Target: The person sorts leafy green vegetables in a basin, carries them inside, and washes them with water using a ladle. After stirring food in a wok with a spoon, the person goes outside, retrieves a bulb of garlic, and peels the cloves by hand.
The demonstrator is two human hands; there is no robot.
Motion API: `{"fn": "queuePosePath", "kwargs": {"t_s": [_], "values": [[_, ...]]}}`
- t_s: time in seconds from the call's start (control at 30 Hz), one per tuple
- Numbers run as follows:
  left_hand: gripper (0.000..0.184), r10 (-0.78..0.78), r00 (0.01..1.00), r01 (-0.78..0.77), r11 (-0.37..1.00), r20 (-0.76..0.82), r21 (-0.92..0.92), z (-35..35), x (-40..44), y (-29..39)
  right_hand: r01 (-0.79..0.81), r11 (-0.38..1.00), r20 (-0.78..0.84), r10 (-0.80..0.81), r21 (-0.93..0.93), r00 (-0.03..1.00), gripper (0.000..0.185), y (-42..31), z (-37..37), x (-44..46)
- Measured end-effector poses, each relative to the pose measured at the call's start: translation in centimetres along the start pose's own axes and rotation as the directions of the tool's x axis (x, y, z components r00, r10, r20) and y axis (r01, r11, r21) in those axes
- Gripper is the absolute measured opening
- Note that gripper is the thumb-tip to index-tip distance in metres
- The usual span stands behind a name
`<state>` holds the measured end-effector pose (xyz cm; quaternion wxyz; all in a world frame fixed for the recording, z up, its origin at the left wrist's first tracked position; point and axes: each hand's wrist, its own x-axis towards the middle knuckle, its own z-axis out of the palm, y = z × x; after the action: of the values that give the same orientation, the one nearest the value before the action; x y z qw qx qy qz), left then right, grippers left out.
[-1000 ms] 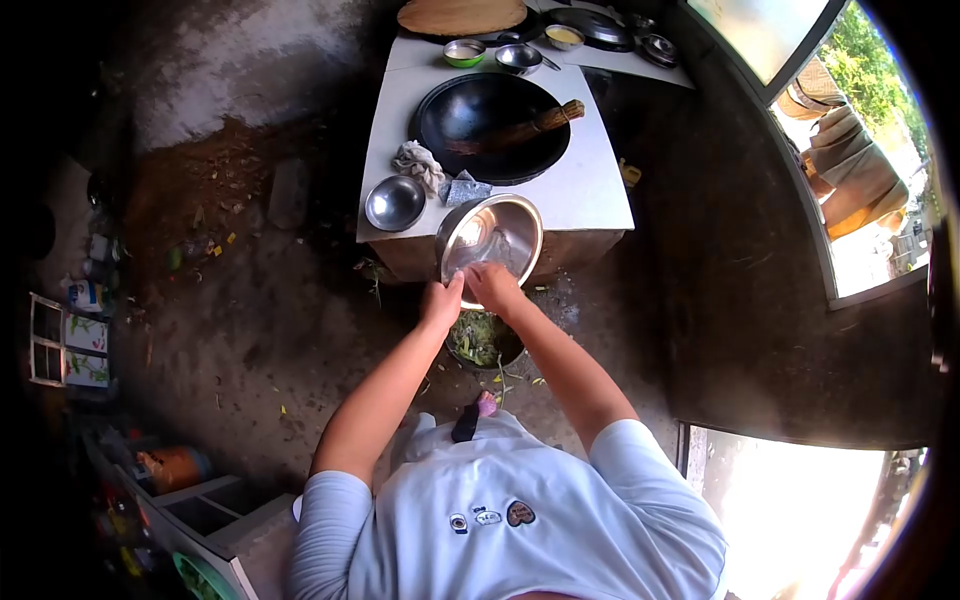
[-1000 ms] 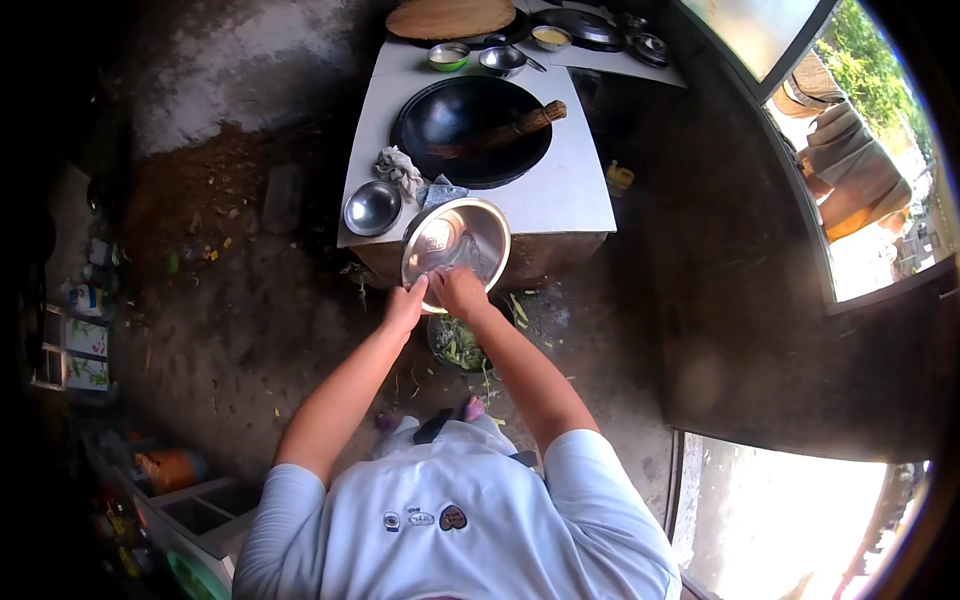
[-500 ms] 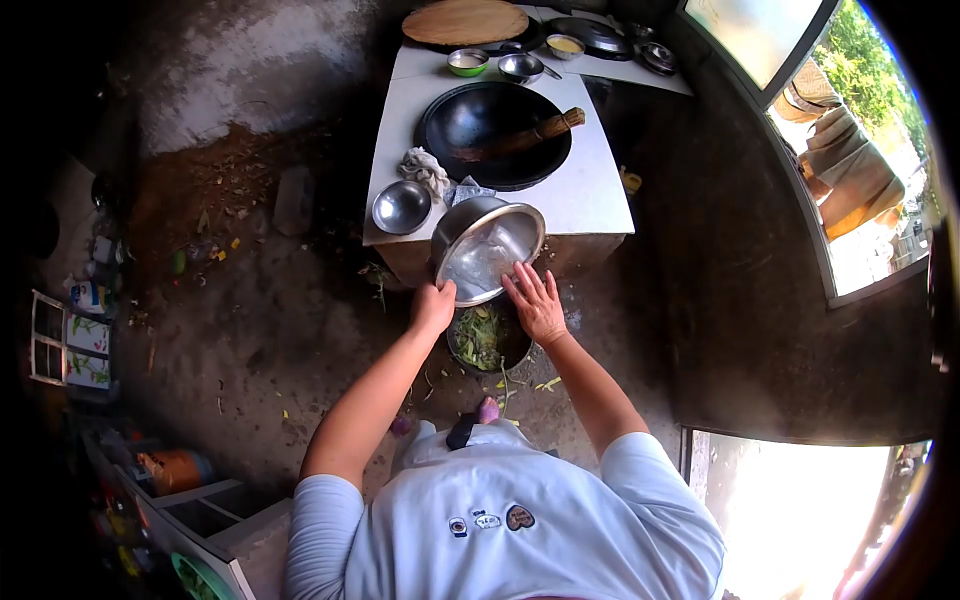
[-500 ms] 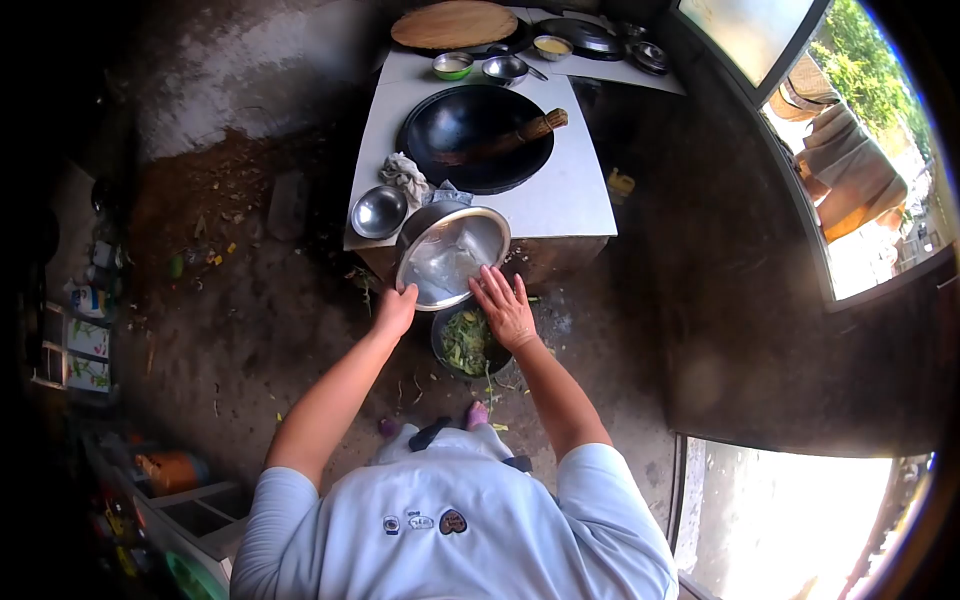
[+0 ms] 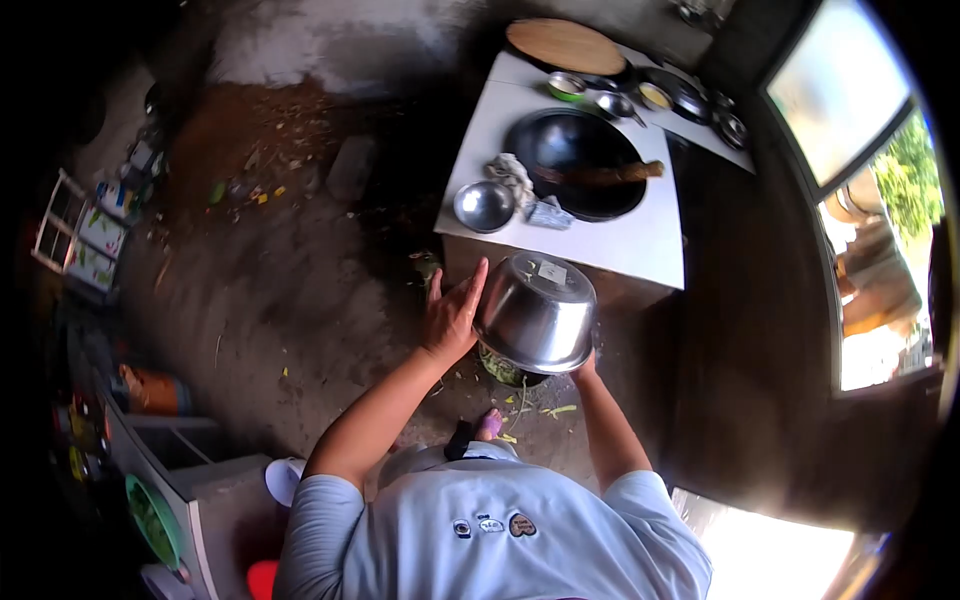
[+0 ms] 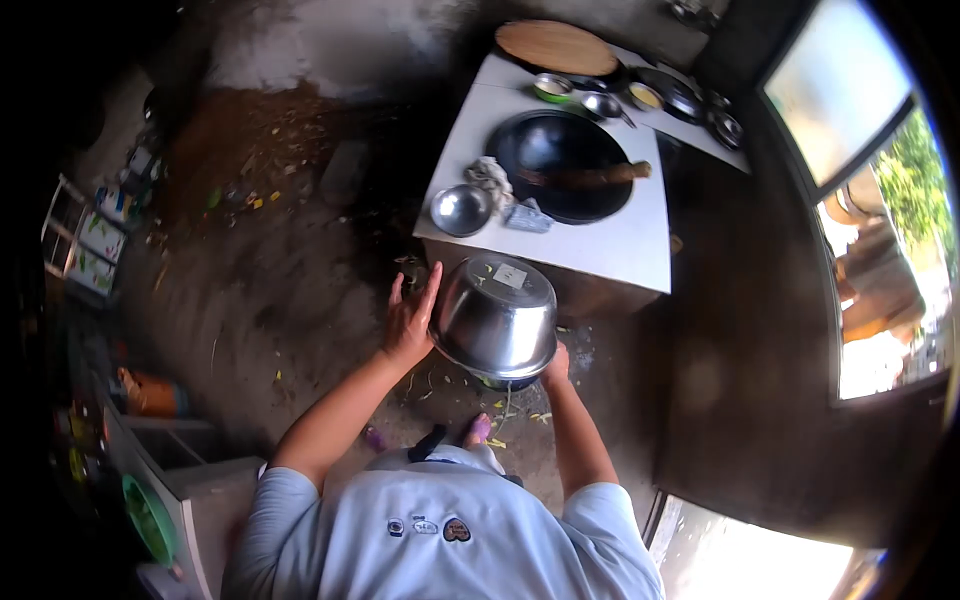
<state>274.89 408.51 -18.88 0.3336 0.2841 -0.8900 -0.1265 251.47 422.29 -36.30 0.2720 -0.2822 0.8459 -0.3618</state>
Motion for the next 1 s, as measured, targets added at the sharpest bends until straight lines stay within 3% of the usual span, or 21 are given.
{"fn": "queuePosePath", "kwargs": {"t_s": [0.07,0.13,0.17,0.23,0.27,0.33,0.37,0.4,0.43,0.5,0.53,0.63,0.67,0.7,0.73,0.77,0.83,0.87,0.9,0.93,1.0], "values": [[0.076,-0.072,0.994,0.076,0.996,-0.086,0.044,-2.9,-2.6,-2.4,0.556,0.817,-0.052,-0.569,-0.154,0.821,0.021,-4.4,1.5,-1.2],[0.076,-0.147,0.973,0.166,0.982,-0.180,0.093,-6.6,-6.2,-5.7,0.589,0.808,0.361,-0.556,0.024,0.748,0.017,-8.4,2.6,-1.7],[0.075,-0.206,0.960,0.227,0.969,-0.188,0.099,-9.3,-9.3,-8.1,0.207,0.977,0.585,-0.197,0.050,0.787,0.018,-8.1,4.3,-1.3],[0.069,-0.280,0.921,0.319,0.941,-0.270,0.113,-13.3,-13.7,-11.4,-0.163,0.885,0.744,-0.253,0.436,0.618,0.019,-17.0,4.4,-5.7],[0.069,-0.307,0.904,0.358,0.924,-0.297,0.135,-15.6,-16.1,-13.0,-0.285,0.707,0.720,-0.443,0.647,0.535,0.019,-19.4,5.8,-7.2],[0.062,-0.281,0.890,0.387,0.882,-0.359,0.269,-20.5,-20.5,-15.6,-0.078,0.808,0.654,-0.411,0.584,0.635,0.020,-23.5,10.5,-9.1],[0.054,-0.304,0.859,0.428,0.868,-0.412,0.251,-22.7,-22.6,-16.5,0.245,0.799,0.543,-0.565,0.550,0.621,0.021,-26.6,13.5,-11.5],[0.054,-0.319,0.842,0.459,0.847,-0.436,0.266,-22.1,-26.6,-19.8,0.389,0.746,0.515,-0.658,0.540,0.549,0.023,-29.8,16.8,-14.4],[0.052,-0.630,0.647,0.553,0.775,-0.429,-0.306,-19.2,-31.9,-24.6,0.392,0.714,0.528,-0.696,0.580,0.486,0.023,-31.9,20.1,-16.8],[0.048,-0.716,0.523,0.639,0.688,-0.462,-0.344,-24.1,-36.8,-24.6,0.496,0.601,0.530,-0.795,0.627,0.294,0.024,-36.5,26.1,-21.8],[0.044,-0.550,0.640,0.726,0.662,-0.536,0.188,-29.4,-36.5,-21.7,0.528,0.600,0.576,-0.783,0.600,0.235,0.024,-38.5,29.2,-23.7],[0.019,-0.946,0.042,0.888,0.183,-0.321,-0.422,-29.9,-45.7,-24.9,0.430,0.644,0.699,-0.714,0.633,0.040,0.025,-42.9,37.5,-27.7],[0.021,-0.974,-0.177,0.720,-0.032,-0.139,-0.694,-29.9,-48.8,-25.3,0.330,0.687,0.732,-0.681,0.648,-0.020,0.025,-44.0,40.1,-28.9],[0.023,-0.908,-0.320,0.412,-0.392,0.272,-0.823,-32.1,-51.0,-25.2,0.294,0.728,0.775,-0.626,0.620,-0.084,0.025,-45.2,42.9,-29.8],[0.027,-0.970,-0.223,0.817,-0.243,0.101,-0.522,-30.7,-56.7,-26.9,0.290,0.729,0.780,-0.611,0.620,-0.133,0.025,-45.6,45.0,-30.3],[0.032,-0.931,-0.364,0.845,-0.326,-0.008,-0.424,-32.0,-58.3,-26.8,0.844,0.301,0.749,-0.642,0.443,-0.164,0.024,-45.7,46.6,-30.1],[0.041,-0.789,-0.553,0.821,-0.462,-0.267,-0.337,-33.8,-61.7,-26.2,0.883,-0.455,0.604,-0.673,0.116,-0.426,0.021,-48.8,50.1,-31.8],[0.041,-0.753,-0.631,0.731,-0.498,-0.186,-0.466,-34.8,-63.9,-26.2,0.867,-0.477,0.595,-0.658,0.144,-0.461,0.021,-50.8,51.6,-32.5],[0.041,-0.733,-0.654,0.709,-0.507,-0.188,-0.490,-35.0,-66.0,-26.3,0.933,-0.027,0.751,-0.585,0.358,-0.305,0.020,-52.9,53.1,-32.7],[0.041,-0.704,-0.683,0.673,-0.503,-0.196,-0.542,-34.6,-68.0,-26.7,0.798,0.454,0.890,-0.401,0.397,-0.216,0.019,-54.9,54.8,-33.2],[0.041,-0.627,-0.756,0.583,-0.513,-0.188,-0.631,-35.8,-70.3,-27.4,0.349,0.709,0.787,-0.505,0.613,-0.355,0.020,-58.7,58.4,-34.9]]}}
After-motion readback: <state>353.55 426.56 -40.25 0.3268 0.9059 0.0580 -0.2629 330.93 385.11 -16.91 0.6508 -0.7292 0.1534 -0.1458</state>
